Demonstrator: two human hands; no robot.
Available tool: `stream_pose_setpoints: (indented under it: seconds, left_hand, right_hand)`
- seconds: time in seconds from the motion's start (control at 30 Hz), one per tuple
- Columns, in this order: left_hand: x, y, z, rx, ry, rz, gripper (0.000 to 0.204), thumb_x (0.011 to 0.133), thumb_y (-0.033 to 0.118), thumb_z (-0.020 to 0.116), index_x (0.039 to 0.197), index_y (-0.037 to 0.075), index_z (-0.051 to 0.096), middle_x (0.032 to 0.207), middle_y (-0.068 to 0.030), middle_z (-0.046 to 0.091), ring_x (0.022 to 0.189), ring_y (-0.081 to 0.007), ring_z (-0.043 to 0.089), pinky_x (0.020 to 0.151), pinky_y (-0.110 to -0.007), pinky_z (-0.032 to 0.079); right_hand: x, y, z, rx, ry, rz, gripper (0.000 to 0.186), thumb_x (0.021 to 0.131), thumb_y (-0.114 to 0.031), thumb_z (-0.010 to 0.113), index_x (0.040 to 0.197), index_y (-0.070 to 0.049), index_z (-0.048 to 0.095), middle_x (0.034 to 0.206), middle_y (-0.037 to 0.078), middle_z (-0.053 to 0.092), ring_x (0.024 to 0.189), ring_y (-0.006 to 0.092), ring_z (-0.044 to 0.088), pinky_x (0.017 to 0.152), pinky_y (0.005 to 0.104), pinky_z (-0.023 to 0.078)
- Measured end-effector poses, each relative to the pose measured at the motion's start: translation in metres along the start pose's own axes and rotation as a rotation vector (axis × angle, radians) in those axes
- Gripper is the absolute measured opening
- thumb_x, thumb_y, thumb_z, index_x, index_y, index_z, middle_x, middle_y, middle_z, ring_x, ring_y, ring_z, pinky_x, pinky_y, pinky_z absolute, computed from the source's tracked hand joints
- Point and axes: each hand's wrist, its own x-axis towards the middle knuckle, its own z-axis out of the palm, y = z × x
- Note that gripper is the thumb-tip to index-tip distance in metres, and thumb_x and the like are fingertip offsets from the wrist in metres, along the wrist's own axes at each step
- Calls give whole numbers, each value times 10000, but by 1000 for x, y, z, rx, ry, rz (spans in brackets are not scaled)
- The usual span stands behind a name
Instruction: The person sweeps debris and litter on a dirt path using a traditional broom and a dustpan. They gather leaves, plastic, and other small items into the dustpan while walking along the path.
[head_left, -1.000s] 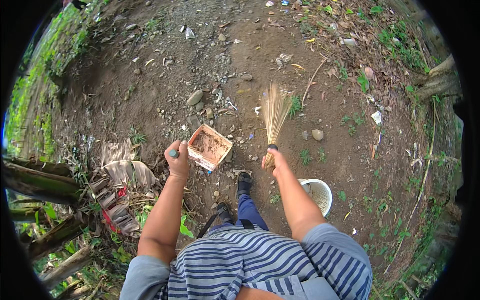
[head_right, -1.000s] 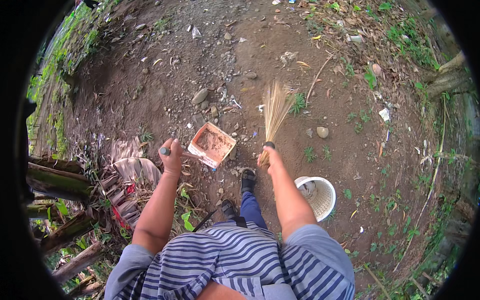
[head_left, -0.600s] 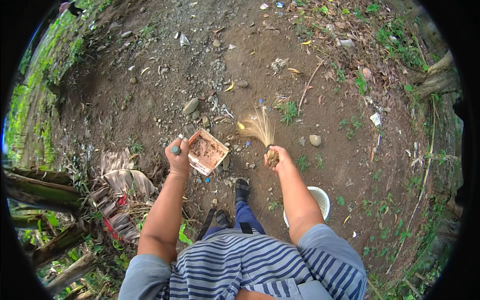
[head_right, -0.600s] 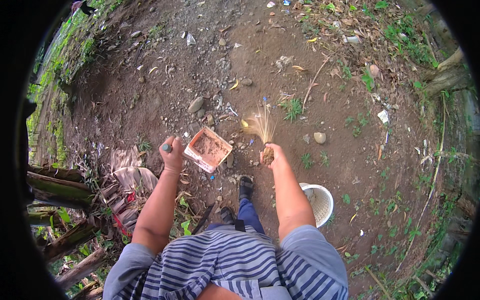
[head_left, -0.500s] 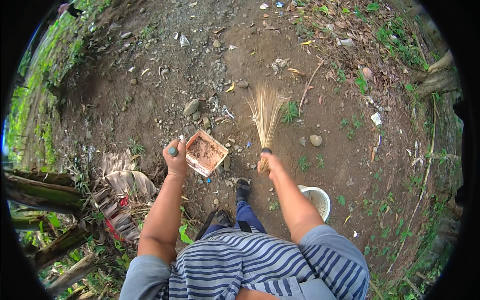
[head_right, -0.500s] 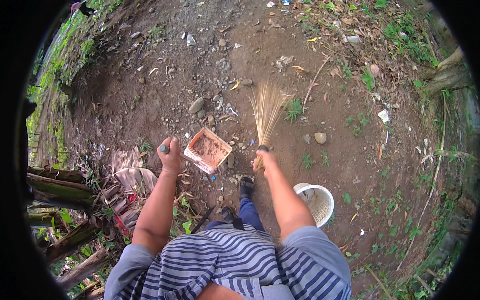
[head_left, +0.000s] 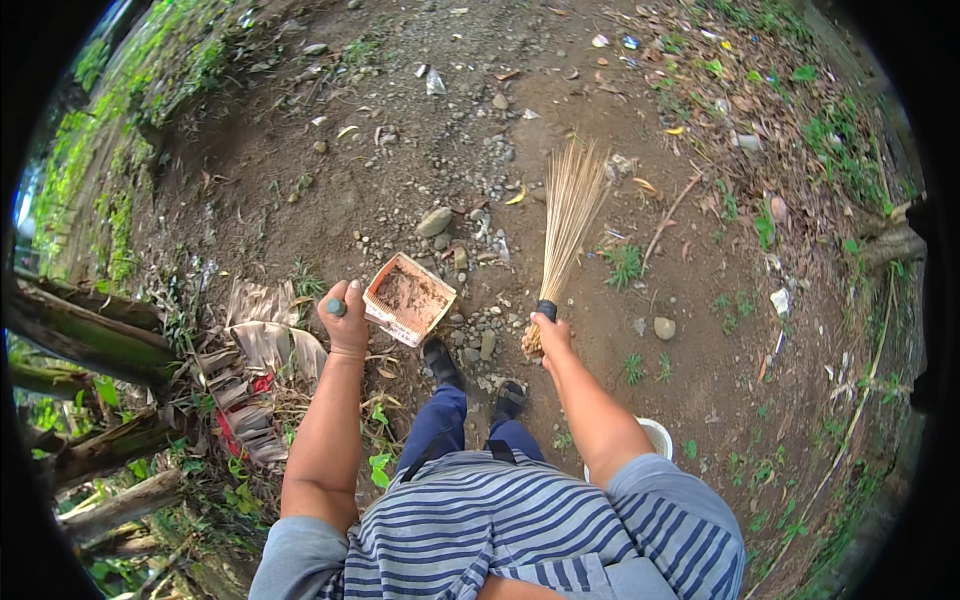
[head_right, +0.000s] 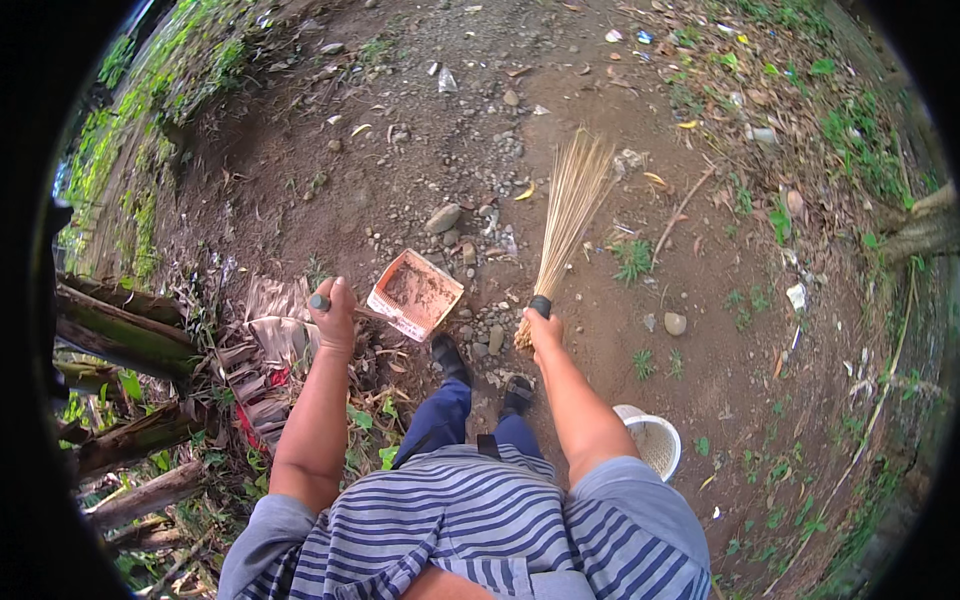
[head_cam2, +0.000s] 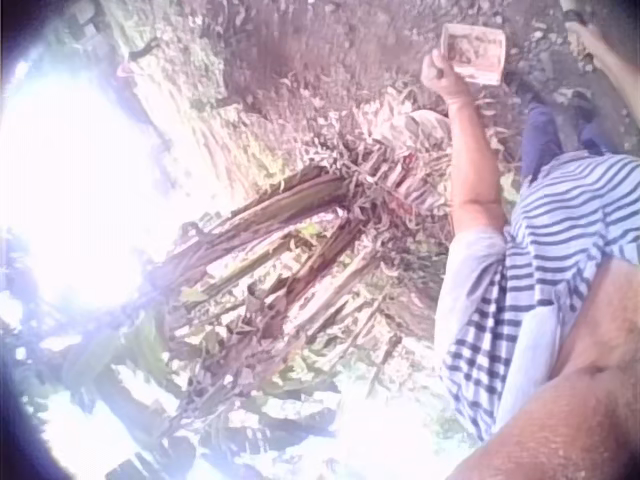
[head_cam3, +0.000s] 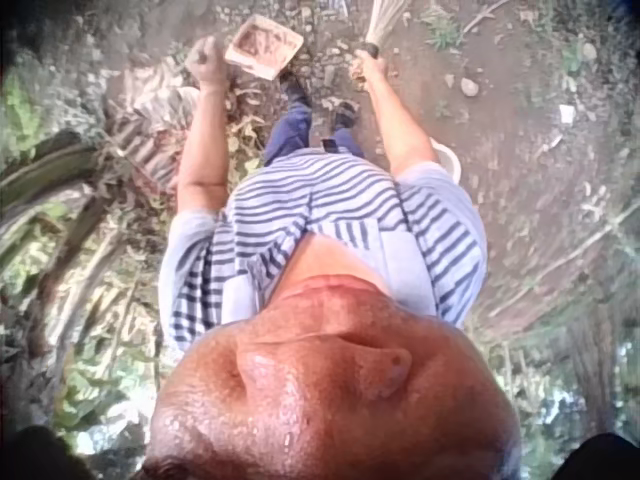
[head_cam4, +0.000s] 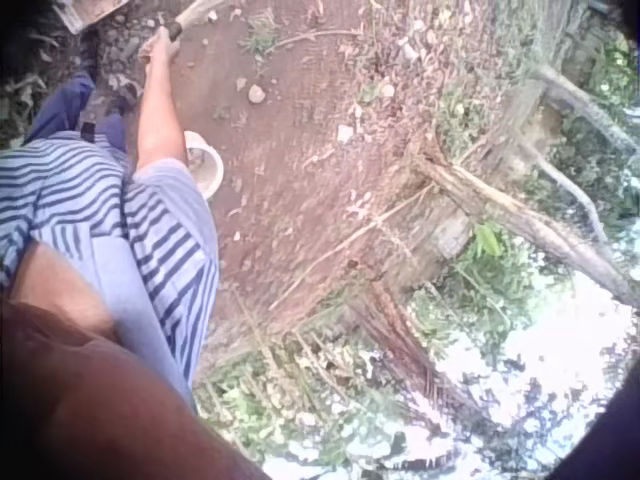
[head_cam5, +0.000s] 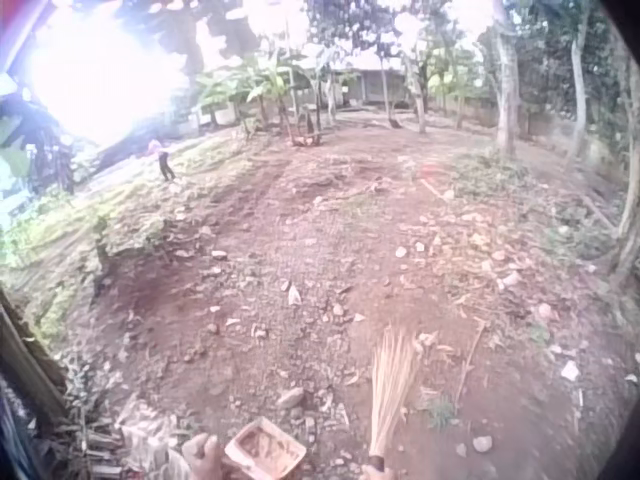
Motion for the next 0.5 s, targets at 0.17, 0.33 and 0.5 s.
stream_pose_setpoints:
  seconds: [0.17, 0.33, 0.5]
  left_hand:
    - [46, 4, -35, -30, 111, 30, 382, 850, 142, 510, 549, 103, 279, 521, 66, 269, 483, -32, 235, 422, -231, 184]
    - [116, -4, -69, -67, 96, 57, 382, 853, 151, 507, 545, 100, 286, 512, 62, 278, 474, -32, 248, 413, -227, 198]
    - [178, -25, -106, -30, 167, 70, 387, 851, 150, 503, 533, 91, 289, 510, 61, 282, 471, -32, 255, 411, -232, 207]
  right_hand:
    - [22, -22, 40, 16, -237, 310, 230, 760, -199, 587, 856, -22, 476, 658, 128, 557, 509, 232, 563, 441, 369, 496]
    - [76, -74, 104, 218, 16, 369, 225, 746, -203, 566, 859, -34, 468, 662, 128, 548, 544, 235, 562, 438, 361, 492]
    - [51, -50, 212, -8, -79, 63, 168, 783, -196, 537, 829, -37, 507, 636, 98, 549, 502, 243, 578, 429, 401, 511]
